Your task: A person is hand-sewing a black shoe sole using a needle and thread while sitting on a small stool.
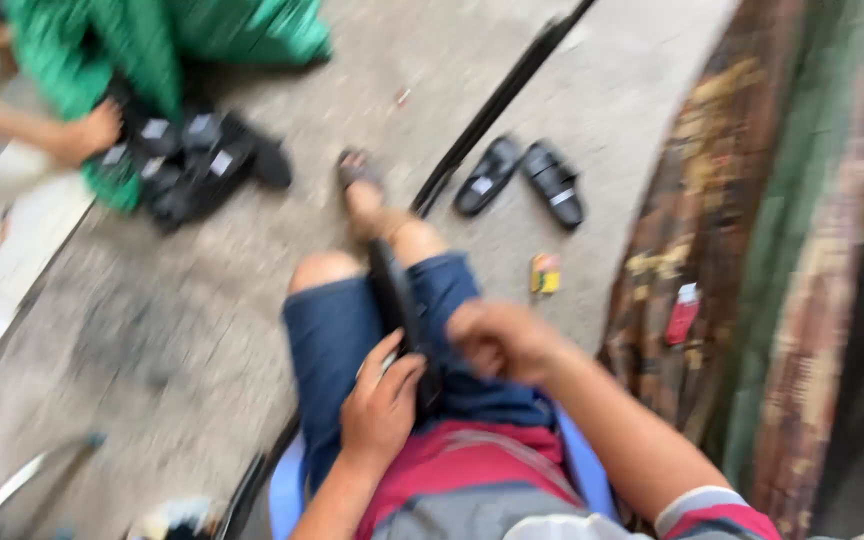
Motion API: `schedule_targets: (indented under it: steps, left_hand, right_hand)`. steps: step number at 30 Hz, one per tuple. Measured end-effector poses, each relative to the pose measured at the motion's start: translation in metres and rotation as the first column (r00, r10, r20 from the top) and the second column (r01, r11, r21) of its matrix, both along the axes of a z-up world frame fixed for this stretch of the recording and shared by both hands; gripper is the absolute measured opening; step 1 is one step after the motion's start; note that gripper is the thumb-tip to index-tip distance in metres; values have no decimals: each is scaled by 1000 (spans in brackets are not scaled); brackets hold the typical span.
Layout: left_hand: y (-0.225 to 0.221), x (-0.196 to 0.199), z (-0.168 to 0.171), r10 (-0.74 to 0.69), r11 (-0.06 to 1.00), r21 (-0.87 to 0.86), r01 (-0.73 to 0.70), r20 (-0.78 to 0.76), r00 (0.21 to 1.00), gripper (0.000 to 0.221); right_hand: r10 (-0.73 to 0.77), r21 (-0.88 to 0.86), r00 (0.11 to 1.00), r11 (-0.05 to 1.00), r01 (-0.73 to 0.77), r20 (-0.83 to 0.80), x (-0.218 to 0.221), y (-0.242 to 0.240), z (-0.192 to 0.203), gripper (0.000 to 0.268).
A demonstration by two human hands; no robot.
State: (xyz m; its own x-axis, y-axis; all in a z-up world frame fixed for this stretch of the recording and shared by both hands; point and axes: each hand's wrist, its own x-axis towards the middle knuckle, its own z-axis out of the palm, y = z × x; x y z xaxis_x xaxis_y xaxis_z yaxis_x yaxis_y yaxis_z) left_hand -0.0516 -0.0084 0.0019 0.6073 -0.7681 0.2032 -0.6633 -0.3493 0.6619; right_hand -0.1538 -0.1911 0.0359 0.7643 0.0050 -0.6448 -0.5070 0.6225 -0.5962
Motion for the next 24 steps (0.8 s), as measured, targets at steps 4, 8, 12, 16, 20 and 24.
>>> schedule_targets:
  steps: [4,8,12,16,20,24]
  left_hand:
    - [18,10,18,0,999,49,3,-62,998,8]
    - [20,37,21,-56,972,206,117,-282,958,29]
    - [22,48,28,-108,921,343,186,-236,966,27]
    - [22,52,32,-183,866,429,255,-203,962,29]
    - [16,55,46,-225,889,334,313,-276,934,25]
    - [18,65,47,-509,859,-251,445,-493,706,15]
  right_hand:
    - [-773,14,620,627,779,137,-23,-54,21,17]
    - [-95,-795,816,-311,521,571,-57,-87,-67,10]
    - [317,-961,907,76,267,277,-5,-7,-25,41]
    - [389,-994,915,4,112,105,7,15,-32,22]
    - [293,-982,938,106,159,183,16,17,-32,13]
    - [221,-927,910,220,304,351,30,20,-38,10]
